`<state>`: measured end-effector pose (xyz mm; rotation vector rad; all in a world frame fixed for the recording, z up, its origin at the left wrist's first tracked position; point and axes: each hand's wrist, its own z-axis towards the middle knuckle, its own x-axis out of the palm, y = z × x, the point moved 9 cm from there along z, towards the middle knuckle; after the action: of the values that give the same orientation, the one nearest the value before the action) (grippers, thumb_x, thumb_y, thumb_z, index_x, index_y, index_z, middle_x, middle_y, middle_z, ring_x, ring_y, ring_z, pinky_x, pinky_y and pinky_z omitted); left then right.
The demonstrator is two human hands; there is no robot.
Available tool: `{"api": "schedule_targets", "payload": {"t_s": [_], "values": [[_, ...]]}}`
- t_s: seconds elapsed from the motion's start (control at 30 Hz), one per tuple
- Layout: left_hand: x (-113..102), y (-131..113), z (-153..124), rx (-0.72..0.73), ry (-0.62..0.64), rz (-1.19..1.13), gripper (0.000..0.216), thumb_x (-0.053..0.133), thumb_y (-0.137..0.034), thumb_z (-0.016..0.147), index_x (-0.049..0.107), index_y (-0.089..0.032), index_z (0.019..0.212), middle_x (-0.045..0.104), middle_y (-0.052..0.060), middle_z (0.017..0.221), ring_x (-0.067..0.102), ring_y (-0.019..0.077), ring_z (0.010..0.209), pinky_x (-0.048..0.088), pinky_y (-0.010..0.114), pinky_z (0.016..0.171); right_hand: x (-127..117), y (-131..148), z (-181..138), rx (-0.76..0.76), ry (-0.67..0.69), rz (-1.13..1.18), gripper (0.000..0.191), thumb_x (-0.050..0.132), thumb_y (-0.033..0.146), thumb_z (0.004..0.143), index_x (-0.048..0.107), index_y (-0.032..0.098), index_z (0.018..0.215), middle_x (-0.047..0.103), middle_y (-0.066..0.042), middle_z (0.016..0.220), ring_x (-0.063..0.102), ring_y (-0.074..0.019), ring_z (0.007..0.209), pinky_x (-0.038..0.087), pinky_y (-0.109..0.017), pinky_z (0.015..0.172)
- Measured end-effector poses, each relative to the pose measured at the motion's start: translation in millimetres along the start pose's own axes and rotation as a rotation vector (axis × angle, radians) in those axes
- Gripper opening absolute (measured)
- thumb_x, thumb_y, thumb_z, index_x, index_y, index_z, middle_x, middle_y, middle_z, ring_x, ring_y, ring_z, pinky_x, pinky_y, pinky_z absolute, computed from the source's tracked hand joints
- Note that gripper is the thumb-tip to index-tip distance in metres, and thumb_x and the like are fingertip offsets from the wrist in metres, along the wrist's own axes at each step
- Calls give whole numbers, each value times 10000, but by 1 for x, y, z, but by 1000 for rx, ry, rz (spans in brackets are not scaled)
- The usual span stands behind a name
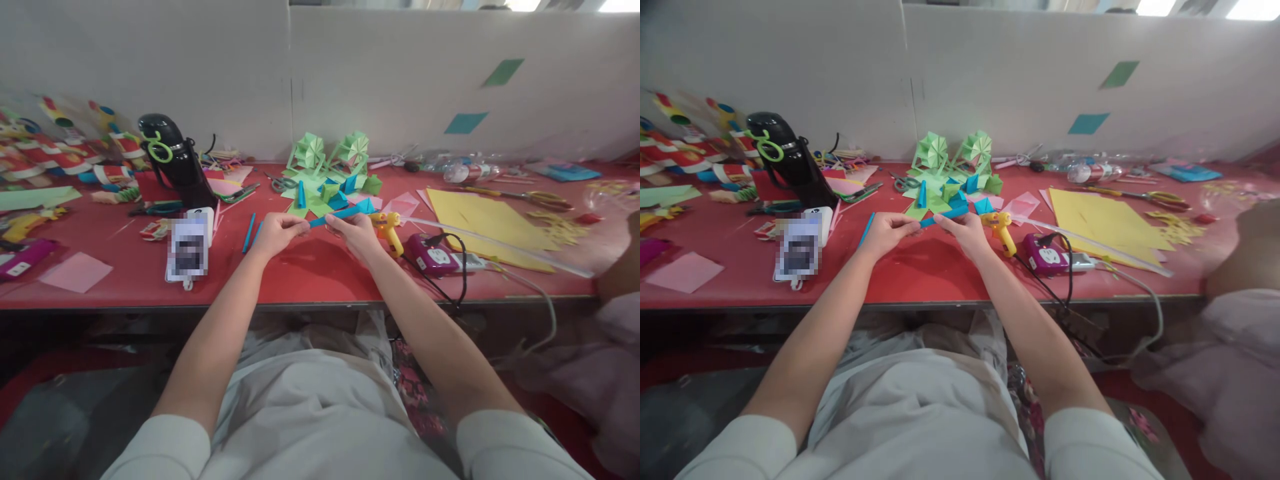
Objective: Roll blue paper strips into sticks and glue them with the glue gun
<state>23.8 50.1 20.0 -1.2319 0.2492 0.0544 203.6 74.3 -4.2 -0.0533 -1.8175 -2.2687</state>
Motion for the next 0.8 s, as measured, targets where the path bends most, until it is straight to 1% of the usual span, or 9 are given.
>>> {"api": "schedule_targets", "payload": {"t_s": [0.07, 0.2, 0.3, 0.4, 0.5, 0.63, 0.73, 0.8], "values": [[-1, 1, 0, -8, -6, 9, 300, 795, -464, 746, 789, -169, 803, 780, 73, 766, 736, 211, 749, 595, 355, 781, 0, 0, 0, 0, -4, -15, 386, 894, 505, 617, 711, 181, 723, 623, 14, 635, 568, -116, 606, 496, -287, 636], [-1, 3, 0, -24, -2, 2, 362, 797, -517, 741, 800, -170, 843, 787, 85, 797, 744, 217, 777, 597, 358, 799, -6, 4, 1, -34, -61, -42, 414, 887, 542, 599, 694, 187, 688, 616, 12, 626, 553, -118, 591, 480, -288, 603], [-4, 3, 1, -23, -22, -25, 409, 805, -556, 723, 800, -158, 819, 786, 98, 784, 744, 218, 752, 603, 355, 775, -8, 8, 2, -67, -81, -14, 421, 891, 555, 580, 680, 202, 669, 624, 6, 640, 550, -121, 594, 472, -288, 592], [-8, 2, 1, -17, -45, -27, 434, 811, -578, 709, 796, -150, 782, 780, 103, 749, 741, 218, 713, 608, 346, 728, -6, 8, 1, -35, -74, -2, 453, 883, 594, 565, 673, 209, 680, 624, 1, 654, 555, -125, 595, 473, -293, 587], [-11, 0, 0, -4, -58, -27, 448, 813, -588, 702, 795, -147, 777, 778, 104, 742, 739, 217, 706, 606, 341, 719, -5, 10, 1, -15, -74, -7, 491, 872, 635, 548, 675, 212, 700, 645, -9, 688, 573, -134, 620, 492, -300, 607], [-7, -3, -1, 14, -41, -12, 407, 820, -547, 713, 798, -154, 819, 787, 97, 789, 737, 213, 757, 588, 331, 754, -9, 12, 1, -51, -94, 5, 471, 882, 623, 543, 682, 220, 683, 665, -6, 703, 576, -132, 630, 504, -299, 626], [-3, -5, -1, 35, -28, 21, 360, 851, -475, 691, 802, -173, 883, 795, 83, 857, 728, 207, 792, 564, 314, 761, -8, 9, 1, -67, -71, 25, 422, 891, 579, 574, 686, 219, 650, 645, 7, 649, 558, -120, 594, 484, -286, 600], [0, -5, -1, 44, -9, 50, 315, 826, -465, 719, 797, -174, 838, 788, 76, 825, 718, 202, 772, 553, 310, 745, -6, 5, 0, -37, -51, 17, 417, 895, 566, 581, 684, 210, 626, 620, 12, 601, 541, -112, 558, 467, -282, 578]]}}
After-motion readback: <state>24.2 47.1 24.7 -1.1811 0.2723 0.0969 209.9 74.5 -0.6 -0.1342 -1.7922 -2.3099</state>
